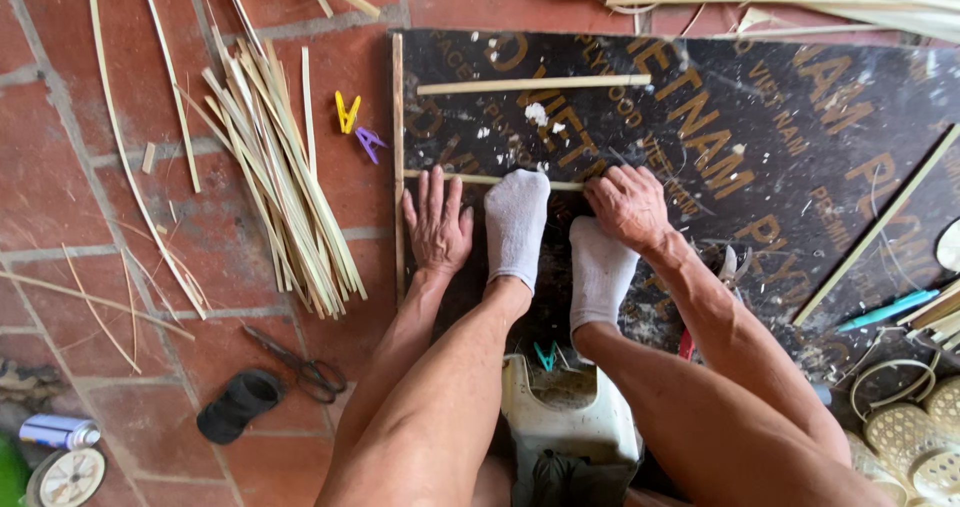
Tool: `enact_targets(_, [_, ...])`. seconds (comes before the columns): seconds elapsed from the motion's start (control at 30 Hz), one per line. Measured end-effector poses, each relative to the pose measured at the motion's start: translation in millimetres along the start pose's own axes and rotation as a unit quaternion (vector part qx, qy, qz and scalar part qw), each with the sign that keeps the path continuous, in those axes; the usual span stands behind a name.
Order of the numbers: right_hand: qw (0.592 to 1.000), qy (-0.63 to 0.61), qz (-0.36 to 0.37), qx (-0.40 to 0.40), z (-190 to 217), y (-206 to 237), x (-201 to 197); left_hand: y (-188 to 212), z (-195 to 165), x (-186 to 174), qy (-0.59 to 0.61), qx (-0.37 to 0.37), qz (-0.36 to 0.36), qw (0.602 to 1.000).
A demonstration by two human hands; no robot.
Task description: The person weaves thin bamboo strips into a flat mat on a wooden jig. They repeatedly pick up strips, align them, and press them into place with both hands, occasionally using a small tool to adjust the weave.
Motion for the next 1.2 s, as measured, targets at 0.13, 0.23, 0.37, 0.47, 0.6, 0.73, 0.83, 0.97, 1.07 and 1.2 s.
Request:
enact_targets(0.13, [0.994, -0.061, 0.031, 0.080, -13.7, -25.9, -6.7, -2.2, -2.1, -1.2, 0.004, -0.008, 0.005, 1.000])
enact_targets(0.23, [0.993, -0.047, -0.045, 0.099, -31.8, -63.6, -22.3, -3.4, -5.6, -5.0, -0.003, -0.005, 0.009, 1.000])
enact_targets(0.37, [0.994, -0.023, -0.106, 0.000, -47.1, -122.1, -33.4, -7.1, -11.3, -11.1, 0.002, -0.007, 0.008, 1.000])
enact_targets(0.47, [0.999, 0.011, -0.022, -0.022, -49.9, -152.4, -29.1, -11.6, -13.8, -11.2, 0.002, -0.014, 0.014, 1.000])
enact_targets(0.6, [0.996, 0.043, 0.038, -0.068, -50.4, -161.9, -24.9, -16.1, -15.0, -11.1, 0.003, -0.009, -0.008, 1.000])
enact_targets(0.73, [0.994, 0.033, 0.052, -0.090, -44.7, -174.1, -32.3, -16.9, -15.2, -10.8, -0.001, -0.015, -0.001, 1.000])
enact_targets(0.83, [0.997, -0.013, 0.051, -0.048, -37.0, -201.5, -29.4, -16.5, -14.7, -11.1, -0.006, -0.007, -0.003, 1.000])
enact_targets(0.97, [0.994, -0.084, -0.035, 0.052, -14.1, -253.0, -5.9, -17.6, -10.1, -6.5, -0.012, -0.010, -0.002, 1.000])
enact_targets(1.07, [0.971, -0.131, -0.025, 0.199, 10.7, -274.1, 20.8, -18.9, -6.2, -1.7, -0.006, -0.016, 0.011, 1.000])
enact_targets(1.2, [0.954, -0.167, -0.095, 0.228, 39.6, -286.8, 35.3, -19.5, -4.7, -4.0, 0.007, -0.016, 0.004, 1.000])
Point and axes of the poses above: each hand's wrist, its own y-axis away from the middle knuckle, its own x-axis out of the palm, z = x × y, the point moved 3 cm from there along -y, towards the middle knuckle, and after that the axes turned 15 degrees about -z, right-handed, at the moved point
